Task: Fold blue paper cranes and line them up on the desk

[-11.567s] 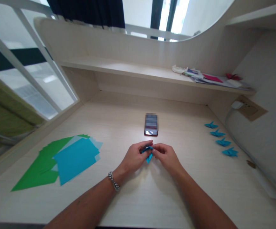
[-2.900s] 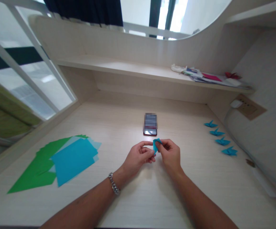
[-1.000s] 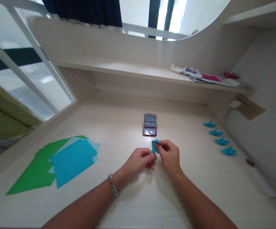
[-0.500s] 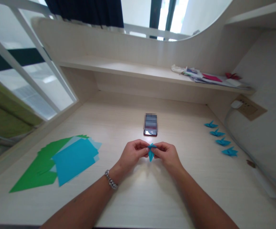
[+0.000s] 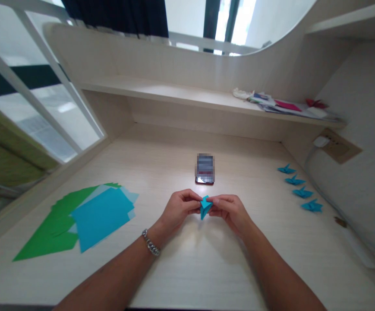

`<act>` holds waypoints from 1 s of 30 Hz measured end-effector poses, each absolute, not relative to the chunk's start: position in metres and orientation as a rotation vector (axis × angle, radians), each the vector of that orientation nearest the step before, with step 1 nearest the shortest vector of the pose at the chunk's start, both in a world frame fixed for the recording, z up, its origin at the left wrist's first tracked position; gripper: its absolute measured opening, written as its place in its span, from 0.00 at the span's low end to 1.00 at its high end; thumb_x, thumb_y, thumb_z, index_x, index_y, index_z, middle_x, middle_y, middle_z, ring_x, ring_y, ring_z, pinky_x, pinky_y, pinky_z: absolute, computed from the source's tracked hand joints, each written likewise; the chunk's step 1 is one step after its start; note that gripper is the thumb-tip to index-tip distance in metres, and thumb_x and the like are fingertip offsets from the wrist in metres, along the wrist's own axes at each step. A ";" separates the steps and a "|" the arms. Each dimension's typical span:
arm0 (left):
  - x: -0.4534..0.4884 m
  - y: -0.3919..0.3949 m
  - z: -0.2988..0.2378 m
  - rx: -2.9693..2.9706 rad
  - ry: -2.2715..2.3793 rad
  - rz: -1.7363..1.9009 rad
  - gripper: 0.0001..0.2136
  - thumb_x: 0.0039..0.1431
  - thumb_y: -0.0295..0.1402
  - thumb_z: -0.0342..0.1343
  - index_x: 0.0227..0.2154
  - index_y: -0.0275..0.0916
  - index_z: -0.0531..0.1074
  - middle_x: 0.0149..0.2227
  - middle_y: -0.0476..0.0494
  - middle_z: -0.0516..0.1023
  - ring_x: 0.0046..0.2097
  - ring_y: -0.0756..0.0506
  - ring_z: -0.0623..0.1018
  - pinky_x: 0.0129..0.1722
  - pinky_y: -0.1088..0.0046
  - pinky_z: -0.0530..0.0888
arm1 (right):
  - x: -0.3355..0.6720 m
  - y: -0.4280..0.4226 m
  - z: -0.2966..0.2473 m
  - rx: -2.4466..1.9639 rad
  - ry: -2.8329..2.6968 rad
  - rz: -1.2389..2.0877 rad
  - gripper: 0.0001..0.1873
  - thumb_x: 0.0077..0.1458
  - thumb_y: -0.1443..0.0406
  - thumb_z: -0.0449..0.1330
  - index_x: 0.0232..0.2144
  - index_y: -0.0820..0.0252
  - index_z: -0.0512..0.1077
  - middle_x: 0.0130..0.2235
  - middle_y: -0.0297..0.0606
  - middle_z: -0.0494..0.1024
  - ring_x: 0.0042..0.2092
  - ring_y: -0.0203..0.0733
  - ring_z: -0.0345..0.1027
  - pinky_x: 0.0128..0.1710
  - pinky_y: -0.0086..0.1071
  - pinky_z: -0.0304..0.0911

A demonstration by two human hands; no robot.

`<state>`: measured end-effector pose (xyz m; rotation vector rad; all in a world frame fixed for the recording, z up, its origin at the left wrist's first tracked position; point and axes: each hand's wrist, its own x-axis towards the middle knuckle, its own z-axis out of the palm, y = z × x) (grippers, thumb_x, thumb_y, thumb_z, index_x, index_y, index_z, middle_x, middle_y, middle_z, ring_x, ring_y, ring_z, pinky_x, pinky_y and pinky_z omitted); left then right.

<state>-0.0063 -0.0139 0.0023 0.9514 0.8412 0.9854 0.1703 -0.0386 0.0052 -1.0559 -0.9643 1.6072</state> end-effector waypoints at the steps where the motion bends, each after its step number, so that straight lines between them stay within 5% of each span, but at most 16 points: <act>1: -0.006 -0.014 0.002 0.967 0.849 0.986 0.06 0.43 0.25 0.65 0.27 0.33 0.75 0.25 0.44 0.79 0.29 0.47 0.78 0.33 0.68 0.76 | 0.170 -0.038 0.005 -1.076 -0.963 1.600 0.14 0.43 0.59 0.69 0.31 0.62 0.81 0.32 0.44 0.82 0.32 0.42 0.75 0.35 0.35 0.70; 9: -0.005 -0.014 0.001 0.974 0.861 0.961 0.11 0.48 0.30 0.64 0.35 0.33 0.73 0.29 0.43 0.79 0.31 0.47 0.78 0.33 0.68 0.76 | 0.165 -0.035 -0.004 -1.157 -0.993 1.405 0.13 0.37 0.64 0.71 0.30 0.61 0.78 0.29 0.38 0.81 0.30 0.40 0.74 0.31 0.34 0.70; 25: 0.002 -0.019 -0.001 1.153 0.973 0.774 0.07 0.51 0.32 0.62 0.28 0.32 0.73 0.26 0.42 0.79 0.25 0.50 0.76 0.27 0.74 0.72 | 0.163 -0.032 -0.005 -1.191 -1.003 1.162 0.13 0.37 0.64 0.70 0.23 0.61 0.69 0.21 0.31 0.74 0.24 0.35 0.68 0.26 0.29 0.66; 30: 0.001 -0.020 0.001 1.262 0.957 0.776 0.07 0.53 0.32 0.60 0.25 0.33 0.73 0.23 0.43 0.77 0.23 0.51 0.74 0.25 0.74 0.70 | 0.164 -0.031 -0.006 -1.163 -0.975 1.241 0.18 0.38 0.63 0.70 0.34 0.59 0.71 0.24 0.31 0.76 0.26 0.37 0.69 0.28 0.32 0.67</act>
